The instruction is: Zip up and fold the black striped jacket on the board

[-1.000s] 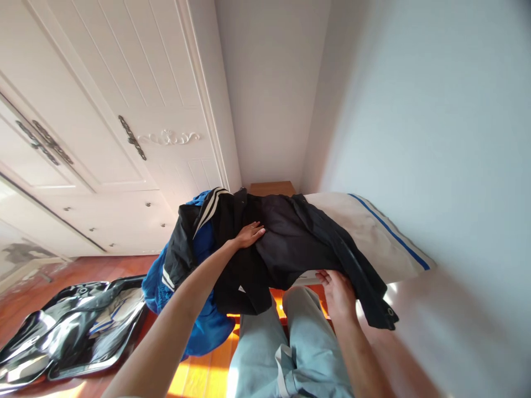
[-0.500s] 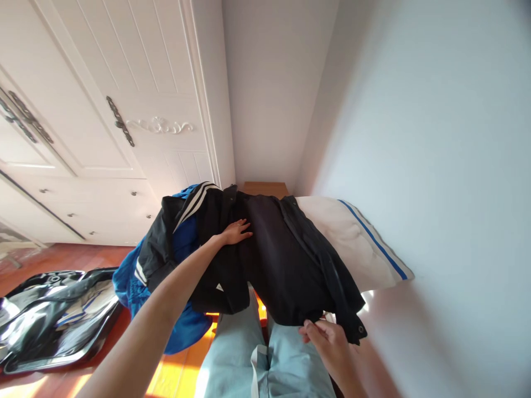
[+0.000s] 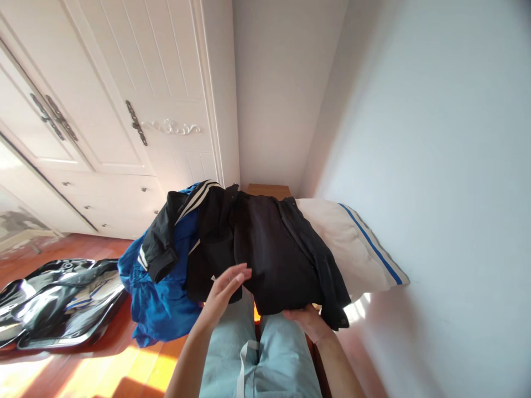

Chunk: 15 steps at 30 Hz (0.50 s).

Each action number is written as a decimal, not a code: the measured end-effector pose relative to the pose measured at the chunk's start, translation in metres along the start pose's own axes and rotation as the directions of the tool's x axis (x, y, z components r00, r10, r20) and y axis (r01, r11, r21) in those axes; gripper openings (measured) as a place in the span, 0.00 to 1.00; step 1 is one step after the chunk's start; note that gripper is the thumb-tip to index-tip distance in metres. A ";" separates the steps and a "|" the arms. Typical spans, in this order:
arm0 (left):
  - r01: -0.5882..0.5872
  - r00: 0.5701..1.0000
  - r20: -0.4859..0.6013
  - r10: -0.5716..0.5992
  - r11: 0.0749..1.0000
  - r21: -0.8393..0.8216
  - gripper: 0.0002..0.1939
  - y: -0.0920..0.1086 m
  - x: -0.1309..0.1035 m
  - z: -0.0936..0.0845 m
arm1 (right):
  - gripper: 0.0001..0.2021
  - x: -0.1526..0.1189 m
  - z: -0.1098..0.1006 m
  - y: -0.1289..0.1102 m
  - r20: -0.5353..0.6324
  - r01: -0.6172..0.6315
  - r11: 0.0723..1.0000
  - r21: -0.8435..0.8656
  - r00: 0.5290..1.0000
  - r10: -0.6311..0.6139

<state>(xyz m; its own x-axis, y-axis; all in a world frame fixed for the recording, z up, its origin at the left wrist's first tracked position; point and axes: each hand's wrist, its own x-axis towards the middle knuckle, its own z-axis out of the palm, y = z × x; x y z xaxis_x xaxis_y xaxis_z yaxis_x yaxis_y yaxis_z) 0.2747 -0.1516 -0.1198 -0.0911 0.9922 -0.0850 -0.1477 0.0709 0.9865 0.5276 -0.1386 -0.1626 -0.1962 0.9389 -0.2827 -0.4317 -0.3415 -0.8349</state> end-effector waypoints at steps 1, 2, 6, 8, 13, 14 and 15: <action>0.115 0.993 0.020 -0.114 0.987 -0.109 0.27 -0.018 -0.018 -0.003 | 0.24 -0.002 0.001 -0.002 0.040 -0.017 0.996 0.083 0.999 0.014; 0.228 0.974 0.044 -0.224 0.958 -0.172 0.27 -0.037 -0.030 -0.007 | 0.24 -0.004 0.000 -0.002 0.092 -0.041 0.985 0.166 0.995 0.026; 0.392 0.899 -0.096 -0.426 0.885 -0.251 0.22 -0.091 -0.039 -0.022 | 0.18 -0.001 -0.011 0.012 -0.047 0.074 0.886 0.458 0.997 -0.059; 0.374 0.884 -0.171 -0.434 0.879 -0.297 0.22 -0.101 -0.027 -0.023 | 0.11 0.006 -0.020 0.023 -0.202 0.174 0.849 0.499 0.976 -0.082; 0.314 0.848 -0.244 -0.470 0.818 -0.482 0.18 -0.099 -0.010 -0.008 | 0.08 0.015 -0.027 0.032 -0.209 0.207 0.850 0.485 0.971 -0.117; 0.330 0.849 -0.203 -0.488 0.790 -0.516 0.15 -0.098 -0.011 -0.005 | 0.07 0.013 -0.024 0.029 -0.185 0.179 0.849 0.497 0.978 -0.098; 0.360 0.849 -0.152 -0.506 0.764 -0.536 0.13 -0.098 -0.014 -0.002 | 0.07 0.010 -0.020 0.024 -0.164 0.150 0.845 0.513 0.984 -0.075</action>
<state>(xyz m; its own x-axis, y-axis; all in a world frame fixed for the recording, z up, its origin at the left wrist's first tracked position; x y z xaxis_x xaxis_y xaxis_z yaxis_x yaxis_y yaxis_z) 0.2889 -0.1726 -0.2156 -0.1526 0.7907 -0.5929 -0.6730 0.3562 0.6483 0.5329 -0.1364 -0.1952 -0.0161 0.9559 -0.2931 -0.8460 -0.1693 -0.5056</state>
